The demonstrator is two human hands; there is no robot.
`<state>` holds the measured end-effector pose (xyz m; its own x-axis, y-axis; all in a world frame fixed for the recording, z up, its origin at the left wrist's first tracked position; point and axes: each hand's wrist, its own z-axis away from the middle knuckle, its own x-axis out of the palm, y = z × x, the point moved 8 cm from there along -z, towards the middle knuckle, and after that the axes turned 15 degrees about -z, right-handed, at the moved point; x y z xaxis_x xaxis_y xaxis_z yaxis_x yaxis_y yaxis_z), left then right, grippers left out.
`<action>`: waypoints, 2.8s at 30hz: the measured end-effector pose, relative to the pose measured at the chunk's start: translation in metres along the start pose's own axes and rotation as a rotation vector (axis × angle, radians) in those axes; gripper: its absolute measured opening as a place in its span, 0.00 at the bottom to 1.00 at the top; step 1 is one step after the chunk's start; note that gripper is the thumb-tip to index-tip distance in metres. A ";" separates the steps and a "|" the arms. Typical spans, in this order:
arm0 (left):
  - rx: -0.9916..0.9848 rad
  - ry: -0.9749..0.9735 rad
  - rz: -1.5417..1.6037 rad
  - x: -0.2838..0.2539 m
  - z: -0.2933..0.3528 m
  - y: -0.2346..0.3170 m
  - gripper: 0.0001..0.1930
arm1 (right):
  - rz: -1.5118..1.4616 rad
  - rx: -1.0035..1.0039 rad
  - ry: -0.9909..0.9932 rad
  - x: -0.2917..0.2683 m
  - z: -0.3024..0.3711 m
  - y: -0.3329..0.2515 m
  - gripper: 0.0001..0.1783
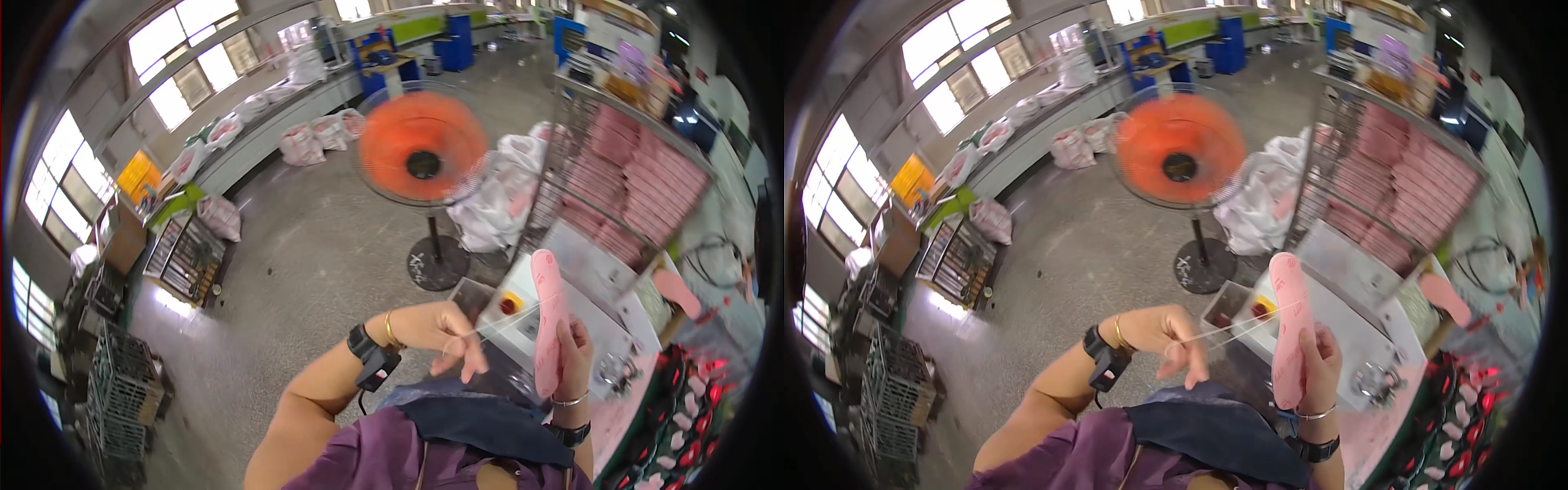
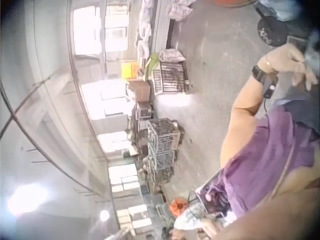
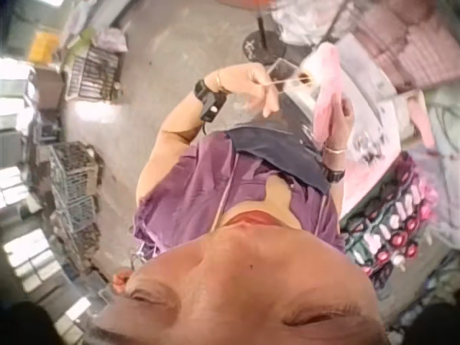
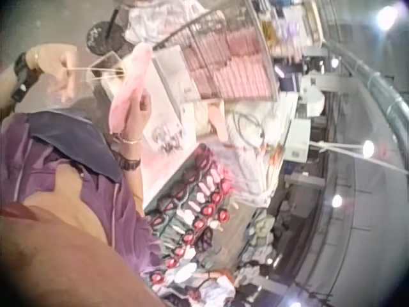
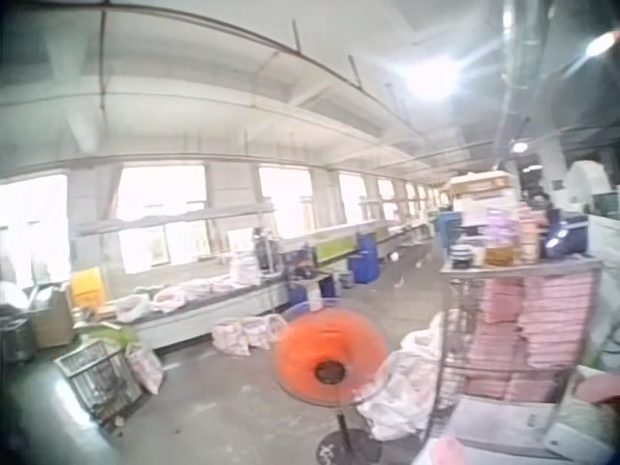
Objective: Gathering pink shoe outsoles from a large white sack and sorting them onto an assembly line conveyor belt.
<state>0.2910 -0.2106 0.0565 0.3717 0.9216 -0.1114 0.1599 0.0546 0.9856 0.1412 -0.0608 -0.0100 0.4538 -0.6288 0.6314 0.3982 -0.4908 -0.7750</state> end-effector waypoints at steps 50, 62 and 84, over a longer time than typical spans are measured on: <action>-0.760 1.419 0.483 -0.827 0.835 -0.215 0.15 | 0.263 0.846 -1.171 0.845 -0.473 0.875 0.19; -0.663 1.088 0.850 -1.103 0.645 -0.311 0.19 | 0.098 0.764 -0.308 0.677 -0.744 0.878 0.19; -0.833 1.415 0.692 -1.359 0.541 -0.425 0.18 | 0.036 0.212 0.598 0.247 -1.240 0.758 0.10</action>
<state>0.2123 -1.6940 -0.2802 -0.9015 0.4295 0.0524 -0.2964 -0.7012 0.6484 -0.4331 -1.3357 -0.4759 -0.0293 -0.9008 0.4332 0.5682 -0.3716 -0.7342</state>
